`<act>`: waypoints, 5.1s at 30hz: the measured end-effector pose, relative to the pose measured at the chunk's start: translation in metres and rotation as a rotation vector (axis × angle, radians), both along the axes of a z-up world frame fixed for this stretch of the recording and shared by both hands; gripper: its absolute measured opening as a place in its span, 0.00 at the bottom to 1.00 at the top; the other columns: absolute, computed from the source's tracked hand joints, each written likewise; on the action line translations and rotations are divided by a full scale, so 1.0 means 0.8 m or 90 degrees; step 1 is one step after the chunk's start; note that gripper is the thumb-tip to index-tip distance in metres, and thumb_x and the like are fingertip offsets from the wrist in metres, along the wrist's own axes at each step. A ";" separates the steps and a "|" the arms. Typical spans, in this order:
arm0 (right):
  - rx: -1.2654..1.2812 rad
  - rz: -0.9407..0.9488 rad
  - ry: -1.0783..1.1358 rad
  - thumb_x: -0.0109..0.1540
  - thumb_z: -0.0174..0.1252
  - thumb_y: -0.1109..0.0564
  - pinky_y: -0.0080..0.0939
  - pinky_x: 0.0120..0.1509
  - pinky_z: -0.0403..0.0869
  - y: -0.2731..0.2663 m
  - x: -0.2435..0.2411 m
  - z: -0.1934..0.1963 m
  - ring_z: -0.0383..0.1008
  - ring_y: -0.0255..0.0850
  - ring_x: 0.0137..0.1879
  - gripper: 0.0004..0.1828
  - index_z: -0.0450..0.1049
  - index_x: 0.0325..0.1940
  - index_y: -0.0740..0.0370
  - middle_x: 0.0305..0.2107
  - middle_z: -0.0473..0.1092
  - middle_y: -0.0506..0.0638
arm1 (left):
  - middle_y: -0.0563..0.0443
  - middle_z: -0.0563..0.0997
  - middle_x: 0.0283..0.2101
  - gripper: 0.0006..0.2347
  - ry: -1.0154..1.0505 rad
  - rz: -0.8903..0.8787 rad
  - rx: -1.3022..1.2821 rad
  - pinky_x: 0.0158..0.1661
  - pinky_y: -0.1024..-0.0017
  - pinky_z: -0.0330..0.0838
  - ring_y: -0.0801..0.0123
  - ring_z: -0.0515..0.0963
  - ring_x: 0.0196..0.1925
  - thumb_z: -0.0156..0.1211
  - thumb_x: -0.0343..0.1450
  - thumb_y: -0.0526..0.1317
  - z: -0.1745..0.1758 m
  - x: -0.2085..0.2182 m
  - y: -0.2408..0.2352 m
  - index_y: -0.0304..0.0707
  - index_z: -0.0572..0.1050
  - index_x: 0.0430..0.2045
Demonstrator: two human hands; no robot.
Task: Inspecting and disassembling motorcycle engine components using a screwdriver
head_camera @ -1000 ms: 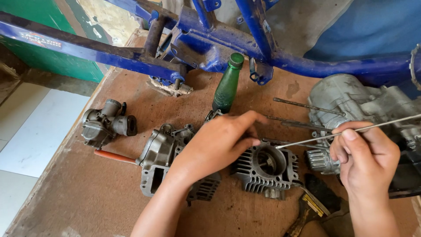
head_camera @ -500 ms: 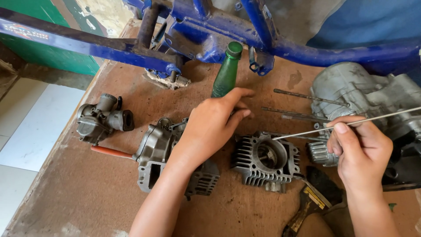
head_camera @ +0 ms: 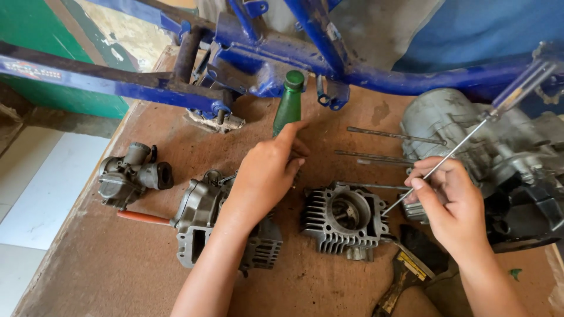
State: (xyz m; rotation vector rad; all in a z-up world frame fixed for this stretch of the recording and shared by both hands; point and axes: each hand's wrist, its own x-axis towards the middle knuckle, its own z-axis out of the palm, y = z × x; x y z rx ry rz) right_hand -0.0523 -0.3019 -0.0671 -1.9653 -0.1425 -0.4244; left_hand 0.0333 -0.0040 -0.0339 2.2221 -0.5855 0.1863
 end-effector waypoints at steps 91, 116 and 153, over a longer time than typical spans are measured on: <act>0.040 0.066 -0.178 0.56 0.62 0.70 0.29 0.35 0.86 -0.088 -0.075 -0.067 0.87 0.37 0.32 0.19 0.62 0.46 0.60 0.33 0.80 0.55 | 0.48 0.86 0.43 0.13 0.155 -0.714 0.031 0.45 0.67 0.79 0.62 0.86 0.42 0.67 0.64 0.31 -0.003 0.001 -0.192 0.35 0.80 0.42; 0.019 -0.239 -0.120 0.65 0.50 0.72 0.38 0.35 0.80 -0.107 -0.102 -0.021 0.77 0.46 0.29 0.27 0.48 0.64 0.67 0.38 0.72 0.63 | 0.58 0.86 0.31 0.06 0.282 -0.795 0.013 0.26 0.79 0.63 0.79 0.72 0.22 0.66 0.69 0.35 -0.089 0.026 -0.243 0.41 0.84 0.38; 0.086 -0.252 -0.146 0.66 0.45 0.73 0.40 0.38 0.75 -0.102 -0.108 -0.031 0.71 0.48 0.29 0.35 0.41 0.74 0.59 0.40 0.68 0.65 | 0.53 0.87 0.34 0.08 0.338 -0.795 0.029 0.37 0.75 0.77 0.73 0.83 0.31 0.67 0.67 0.38 -0.112 0.029 -0.245 0.43 0.83 0.38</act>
